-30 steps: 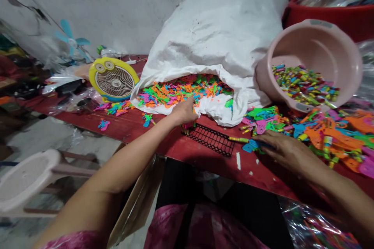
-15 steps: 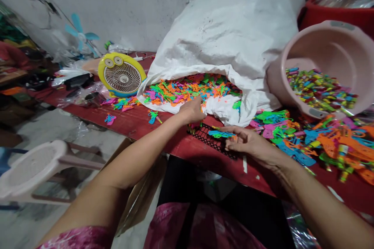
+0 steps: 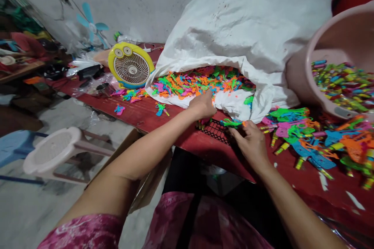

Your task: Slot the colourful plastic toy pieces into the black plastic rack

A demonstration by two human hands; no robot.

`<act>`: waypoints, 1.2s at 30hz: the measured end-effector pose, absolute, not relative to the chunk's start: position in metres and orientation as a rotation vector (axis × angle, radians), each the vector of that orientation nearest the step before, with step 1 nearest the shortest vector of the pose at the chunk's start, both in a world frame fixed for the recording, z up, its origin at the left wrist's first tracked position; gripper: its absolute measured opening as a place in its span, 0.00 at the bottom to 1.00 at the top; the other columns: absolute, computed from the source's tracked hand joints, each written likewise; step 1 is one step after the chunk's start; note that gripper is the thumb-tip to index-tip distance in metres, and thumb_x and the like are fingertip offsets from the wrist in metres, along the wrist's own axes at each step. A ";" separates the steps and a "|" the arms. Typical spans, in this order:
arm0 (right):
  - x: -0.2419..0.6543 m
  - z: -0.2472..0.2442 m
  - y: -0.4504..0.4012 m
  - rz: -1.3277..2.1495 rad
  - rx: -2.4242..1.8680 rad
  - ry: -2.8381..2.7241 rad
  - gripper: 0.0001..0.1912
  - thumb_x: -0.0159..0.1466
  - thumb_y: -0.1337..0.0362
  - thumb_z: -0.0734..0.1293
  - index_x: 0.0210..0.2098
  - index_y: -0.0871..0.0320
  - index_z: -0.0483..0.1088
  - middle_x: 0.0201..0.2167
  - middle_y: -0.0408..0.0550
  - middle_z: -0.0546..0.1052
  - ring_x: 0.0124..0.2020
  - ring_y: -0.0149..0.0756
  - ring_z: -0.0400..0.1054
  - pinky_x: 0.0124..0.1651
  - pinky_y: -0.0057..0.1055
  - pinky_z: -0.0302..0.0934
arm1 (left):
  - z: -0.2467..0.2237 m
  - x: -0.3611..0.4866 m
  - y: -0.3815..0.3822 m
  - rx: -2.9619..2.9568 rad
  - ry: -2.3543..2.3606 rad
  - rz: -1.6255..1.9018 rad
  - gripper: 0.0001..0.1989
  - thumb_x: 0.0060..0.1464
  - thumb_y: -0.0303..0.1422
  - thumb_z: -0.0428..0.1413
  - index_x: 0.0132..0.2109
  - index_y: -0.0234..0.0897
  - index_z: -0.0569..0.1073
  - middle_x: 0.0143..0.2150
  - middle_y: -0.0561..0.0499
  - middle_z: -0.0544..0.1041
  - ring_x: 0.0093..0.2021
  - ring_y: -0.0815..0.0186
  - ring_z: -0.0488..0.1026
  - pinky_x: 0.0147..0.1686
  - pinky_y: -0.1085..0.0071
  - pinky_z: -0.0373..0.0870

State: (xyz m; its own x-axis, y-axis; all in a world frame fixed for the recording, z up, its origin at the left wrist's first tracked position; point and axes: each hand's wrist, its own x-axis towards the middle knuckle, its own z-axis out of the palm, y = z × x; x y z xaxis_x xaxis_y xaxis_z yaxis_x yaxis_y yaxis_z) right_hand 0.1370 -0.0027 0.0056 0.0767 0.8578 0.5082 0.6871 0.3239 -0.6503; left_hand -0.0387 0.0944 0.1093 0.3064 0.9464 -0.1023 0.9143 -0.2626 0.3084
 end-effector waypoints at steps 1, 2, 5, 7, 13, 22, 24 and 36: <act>0.140 0.006 -0.002 0.213 -1.416 -1.704 0.14 0.65 0.54 0.64 0.27 0.54 0.66 0.27 0.45 0.68 0.29 0.37 0.63 0.33 0.32 0.56 | 0.109 -0.038 0.094 2.261 1.684 0.154 0.27 0.50 0.33 0.56 0.58 0.36 0.64 0.54 0.38 0.76 0.53 0.48 0.74 0.46 0.59 0.72; 0.144 0.006 0.000 0.216 -1.420 -1.742 0.14 0.65 0.55 0.63 0.27 0.54 0.66 0.26 0.45 0.69 0.29 0.37 0.64 0.34 0.33 0.57 | 0.110 -0.037 0.093 2.252 1.689 0.160 0.27 0.50 0.33 0.57 0.58 0.35 0.64 0.55 0.38 0.76 0.54 0.47 0.74 0.47 0.58 0.72; 0.153 0.007 0.005 0.288 -1.414 -1.853 0.12 0.65 0.55 0.62 0.29 0.54 0.69 0.26 0.46 0.71 0.29 0.39 0.66 0.34 0.34 0.58 | 0.109 -0.036 0.092 2.231 1.689 0.187 0.29 0.51 0.33 0.57 0.60 0.34 0.63 0.56 0.36 0.74 0.55 0.47 0.73 0.49 0.57 0.72; 0.156 0.009 0.008 0.325 -1.405 -1.913 0.12 0.64 0.54 0.62 0.29 0.54 0.69 0.27 0.47 0.73 0.30 0.39 0.66 0.34 0.34 0.58 | 0.107 -0.036 0.092 2.235 1.670 0.214 0.31 0.51 0.32 0.56 0.62 0.35 0.61 0.58 0.37 0.73 0.56 0.48 0.73 0.50 0.57 0.71; 0.129 0.018 -0.007 0.313 -1.461 -1.649 0.19 0.62 0.51 0.67 0.21 0.53 0.61 0.19 0.41 0.66 0.23 0.33 0.59 0.28 0.30 0.52 | 0.101 -0.034 0.093 2.265 1.642 0.235 0.29 0.52 0.36 0.57 0.61 0.38 0.65 0.57 0.40 0.75 0.55 0.49 0.73 0.49 0.59 0.73; 0.077 -0.018 -0.013 0.527 -1.476 -1.310 0.14 0.60 0.53 0.70 0.30 0.59 0.72 0.25 0.41 0.74 0.25 0.30 0.62 0.31 0.28 0.56 | 0.105 -0.032 0.087 2.188 1.663 0.279 0.28 0.52 0.36 0.58 0.60 0.36 0.67 0.57 0.39 0.75 0.56 0.50 0.73 0.51 0.61 0.72; 0.076 -0.022 -0.009 0.521 -1.467 -1.289 0.15 0.59 0.52 0.71 0.29 0.59 0.72 0.24 0.41 0.73 0.24 0.30 0.61 0.31 0.29 0.55 | 0.105 -0.032 0.087 2.175 1.664 0.292 0.28 0.52 0.35 0.58 0.60 0.35 0.67 0.57 0.38 0.75 0.56 0.51 0.73 0.51 0.61 0.72; 0.064 -0.017 -0.004 0.395 -1.400 -1.438 0.17 0.62 0.54 0.69 0.23 0.58 0.67 0.20 0.39 0.68 0.22 0.29 0.58 0.29 0.28 0.53 | 0.106 -0.034 0.087 2.151 1.646 0.300 0.26 0.53 0.37 0.58 0.59 0.36 0.67 0.56 0.38 0.76 0.56 0.50 0.73 0.49 0.60 0.72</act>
State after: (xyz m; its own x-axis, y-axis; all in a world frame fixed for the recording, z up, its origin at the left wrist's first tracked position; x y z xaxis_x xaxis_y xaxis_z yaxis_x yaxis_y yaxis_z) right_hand 0.0644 -0.0036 -0.0169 0.2255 0.8729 0.4327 0.5289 0.2633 -0.8068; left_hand -0.0339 0.0870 0.1063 0.2786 0.9572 -0.0779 0.8681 -0.2163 0.4468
